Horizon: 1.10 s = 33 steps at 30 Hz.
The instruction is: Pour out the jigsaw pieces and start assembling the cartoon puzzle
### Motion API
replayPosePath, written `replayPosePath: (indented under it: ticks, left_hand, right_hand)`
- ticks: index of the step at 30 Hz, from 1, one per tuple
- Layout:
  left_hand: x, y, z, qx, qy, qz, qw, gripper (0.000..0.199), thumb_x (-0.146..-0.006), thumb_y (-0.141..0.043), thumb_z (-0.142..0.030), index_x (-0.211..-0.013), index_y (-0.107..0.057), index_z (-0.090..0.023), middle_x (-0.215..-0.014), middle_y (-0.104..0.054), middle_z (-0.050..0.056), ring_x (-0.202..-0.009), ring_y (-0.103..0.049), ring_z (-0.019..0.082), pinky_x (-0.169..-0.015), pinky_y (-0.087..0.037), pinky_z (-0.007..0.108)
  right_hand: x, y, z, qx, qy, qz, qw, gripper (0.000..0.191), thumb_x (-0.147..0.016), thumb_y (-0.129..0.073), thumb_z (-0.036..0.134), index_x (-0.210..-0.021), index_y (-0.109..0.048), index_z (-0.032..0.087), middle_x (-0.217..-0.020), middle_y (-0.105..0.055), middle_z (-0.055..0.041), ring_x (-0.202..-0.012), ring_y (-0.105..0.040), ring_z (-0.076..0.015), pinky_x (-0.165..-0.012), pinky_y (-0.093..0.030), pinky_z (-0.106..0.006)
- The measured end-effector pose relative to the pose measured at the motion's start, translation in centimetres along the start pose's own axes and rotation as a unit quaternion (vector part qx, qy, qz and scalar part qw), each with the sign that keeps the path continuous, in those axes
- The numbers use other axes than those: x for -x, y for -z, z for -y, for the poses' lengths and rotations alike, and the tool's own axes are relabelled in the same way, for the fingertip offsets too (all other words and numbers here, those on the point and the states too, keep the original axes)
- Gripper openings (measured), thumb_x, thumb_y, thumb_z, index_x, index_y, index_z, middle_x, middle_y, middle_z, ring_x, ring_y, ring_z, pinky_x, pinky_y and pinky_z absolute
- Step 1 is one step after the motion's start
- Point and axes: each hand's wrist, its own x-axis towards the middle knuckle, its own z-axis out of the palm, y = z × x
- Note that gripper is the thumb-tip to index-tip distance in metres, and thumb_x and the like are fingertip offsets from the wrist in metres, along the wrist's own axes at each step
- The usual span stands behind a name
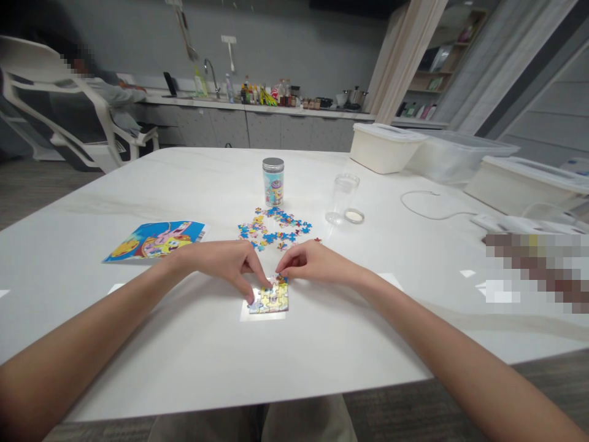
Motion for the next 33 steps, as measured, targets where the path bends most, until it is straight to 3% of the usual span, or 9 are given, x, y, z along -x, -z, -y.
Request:
replayPosePath:
  ticks: [7, 13, 19, 22, 27, 33]
  left_hand:
    - [0.0, -0.1, 0.3, 0.0, -0.016, 0.0, 1.0, 0.036, -0.069, -0.078, -0.044, -0.1, -0.078, -0.024, -0.051, -0.032, -0.007, -0.049, -0.02, 0.008, -0.048, -0.014, 0.027]
    - [-0.1, -0.1, 0.5, 0.002, -0.017, 0.005, 1.0, 0.037, -0.069, -0.078, -0.043, -0.101, -0.077, -0.024, -0.05, -0.032, -0.008, -0.049, -0.021, 0.008, -0.048, -0.014, 0.027]
    - [0.0, -0.2, 0.3, -0.001, -0.019, -0.008, 1.0, 0.036, -0.068, -0.079, -0.044, -0.098, -0.078, -0.023, -0.052, -0.047, -0.007, -0.049, -0.021, 0.008, -0.049, -0.016, 0.027]
    - [0.0, -0.2, 0.2, 0.008, -0.023, -0.014, 1.0, 0.036, -0.069, -0.078, -0.044, -0.098, -0.078, -0.023, -0.051, -0.044, -0.007, -0.049, -0.022, 0.008, -0.049, -0.016, 0.027]
    - [0.3, 0.2, 0.4, 0.036, -0.031, -0.018, 0.999, 0.042, -0.068, -0.08, -0.043, -0.105, -0.074, -0.023, -0.052, -0.024, -0.009, -0.047, -0.02, 0.008, -0.048, -0.015, 0.027]
    - [0.7, 0.9, 1.4, 0.044, 0.016, -0.031, 0.998, 0.043, -0.064, -0.081, -0.042, -0.099, -0.071, -0.018, -0.052, -0.022, -0.011, -0.048, -0.021, 0.008, -0.047, -0.018, 0.026]
  right_hand:
    - [0.4, -0.5, 0.5, 0.085, 0.02, -0.024, 0.996, 0.01, -0.079, -0.062, 0.023, -0.083, -0.071, 0.019, -0.081, -0.068, -0.0029, -0.068, -0.058, -0.012, -0.063, -0.046, -0.026]
    - [0.7, -0.5, 0.7, 0.181, 0.048, -0.032, 0.982, 0.009, -0.081, -0.064, 0.025, -0.083, -0.07, 0.02, -0.084, -0.064, -0.0023, -0.07, -0.057, -0.0113, -0.07, -0.046, -0.028]
    - [0.9, 0.3, 0.9, 0.173, 0.059, -0.012, 0.983, 0.013, -0.085, -0.058, 0.025, -0.091, -0.068, 0.019, -0.092, -0.067, -0.0042, -0.078, -0.06, -0.0138, -0.073, -0.048, -0.029]
    - [0.9, 0.7, 0.9, 0.168, 0.059, -0.041, 0.983, 0.014, -0.086, -0.056, 0.025, -0.089, -0.068, 0.019, -0.093, -0.068, -0.0044, -0.078, -0.06, -0.0141, -0.072, -0.048, -0.028]
    - [0.5, 1.1, 0.3, 0.198, 0.05, -0.104, 0.973, 0.015, -0.087, -0.054, 0.024, -0.089, -0.069, 0.02, -0.092, -0.067, -0.0042, -0.077, -0.06, -0.0147, -0.069, -0.046, -0.028]
    - [0.2, 1.5, -0.9, 0.289, 0.061, -0.199, 0.935, 0.016, -0.088, -0.054, 0.026, -0.092, -0.069, 0.02, -0.096, -0.061, -0.0071, -0.081, -0.058, -0.018, -0.075, -0.046, -0.033]
